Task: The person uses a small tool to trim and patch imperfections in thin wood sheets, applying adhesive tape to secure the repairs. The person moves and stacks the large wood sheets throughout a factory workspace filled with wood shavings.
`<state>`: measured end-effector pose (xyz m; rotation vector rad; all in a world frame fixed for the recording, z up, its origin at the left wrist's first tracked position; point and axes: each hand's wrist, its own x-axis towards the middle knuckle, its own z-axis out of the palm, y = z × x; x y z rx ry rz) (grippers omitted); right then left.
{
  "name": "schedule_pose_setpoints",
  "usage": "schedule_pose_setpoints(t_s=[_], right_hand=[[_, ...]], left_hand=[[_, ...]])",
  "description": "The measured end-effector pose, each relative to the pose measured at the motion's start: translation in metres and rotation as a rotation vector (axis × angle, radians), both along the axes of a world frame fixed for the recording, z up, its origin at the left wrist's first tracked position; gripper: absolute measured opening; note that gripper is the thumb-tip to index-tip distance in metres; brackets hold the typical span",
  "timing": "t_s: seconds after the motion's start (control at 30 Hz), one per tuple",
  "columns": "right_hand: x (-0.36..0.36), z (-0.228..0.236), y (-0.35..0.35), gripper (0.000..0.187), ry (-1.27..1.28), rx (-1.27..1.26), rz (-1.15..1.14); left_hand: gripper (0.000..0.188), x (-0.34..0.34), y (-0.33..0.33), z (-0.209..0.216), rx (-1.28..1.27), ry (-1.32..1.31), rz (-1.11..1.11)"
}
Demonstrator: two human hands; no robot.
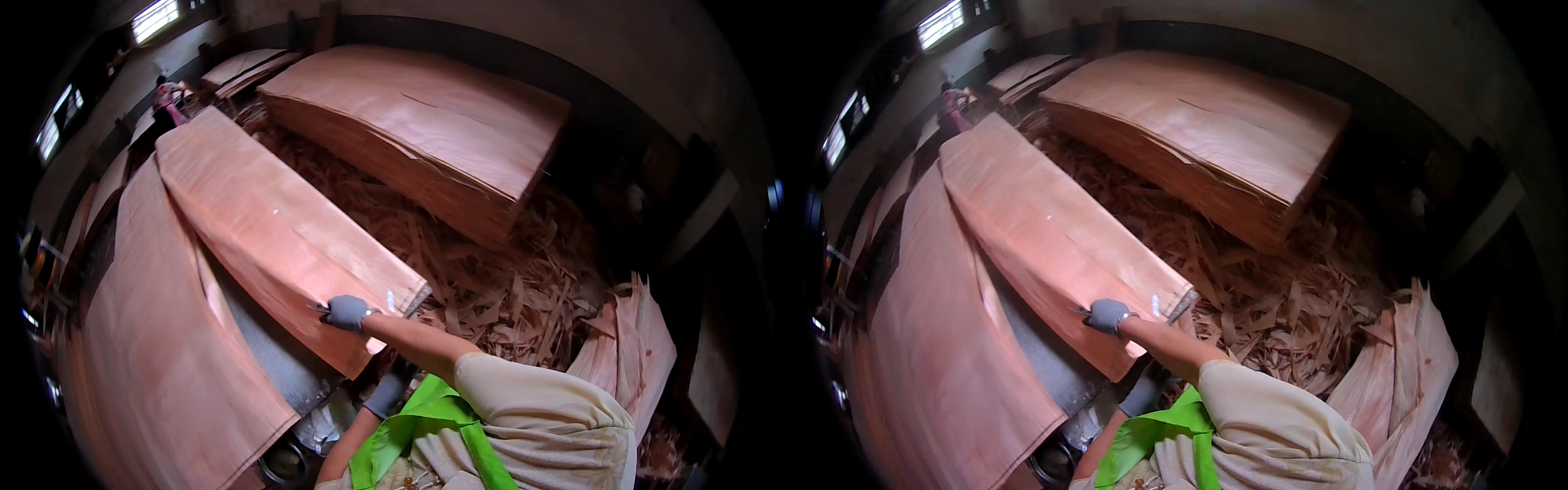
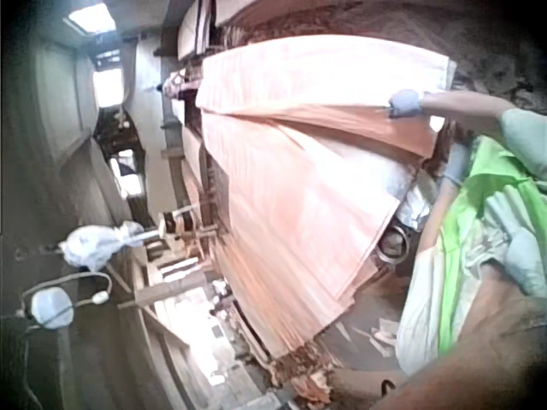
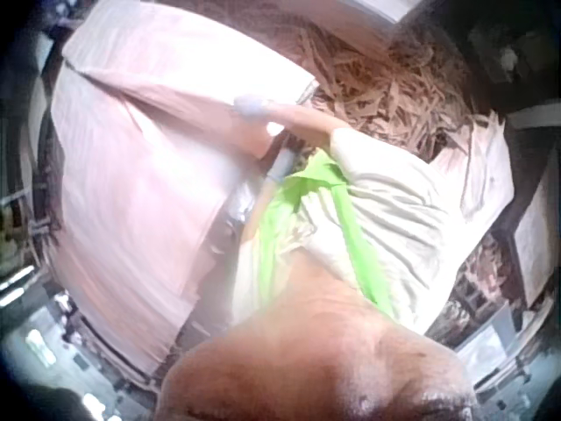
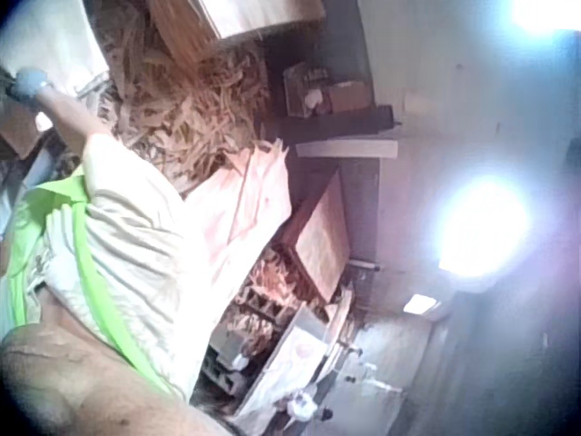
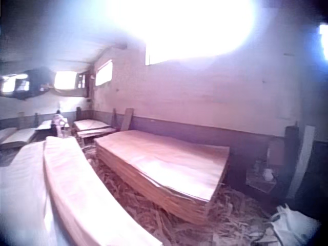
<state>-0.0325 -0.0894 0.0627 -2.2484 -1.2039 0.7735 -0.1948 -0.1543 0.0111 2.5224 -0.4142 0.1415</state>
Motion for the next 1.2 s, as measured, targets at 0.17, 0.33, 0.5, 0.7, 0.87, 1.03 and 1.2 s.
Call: schedule_pose_setpoints(t_s=[0.17, 0.33, 0.5, 0.7, 0.87, 1.03, 1.2], right_hand=[[0.039, 0.018, -0.059, 0.039, 0.110, 0.243, -0.090], [0.134, 0.053, -0.135, 0.034, 0.139, 0.374, -0.184], [0.236, 0.100, -0.242, 0.029, 0.310, 0.507, -0.249], [0.355, 0.154, -0.373, 0.024, 0.529, 0.489, -0.449], [0.450, 0.153, -0.434, 0.017, 0.476, 0.575, -0.512], [0.554, 0.155, -0.473, 0.017, 0.416, 0.625, -0.538], [0.680, 0.154, -0.505, 0.019, 0.438, 0.596, -0.559]], left_hand=[[0.051, 0.000, -0.014, -0.015, -0.658, 0.354, 0.069], [0.046, 0.087, -0.054, -0.059, -0.259, 0.224, 0.100], [0.042, 0.146, -0.076, -0.141, 0.032, 0.177, 0.161], [0.041, 0.174, -0.096, -0.202, 0.140, 0.315, 0.414], [0.044, 0.259, -0.138, -0.232, -0.756, 0.606, 1.189], [0.048, 0.391, -0.167, -0.246, -1.853, 0.167, 1.422], [0.052, 0.504, -0.168, -0.253, -2.282, -0.453, 1.324]])
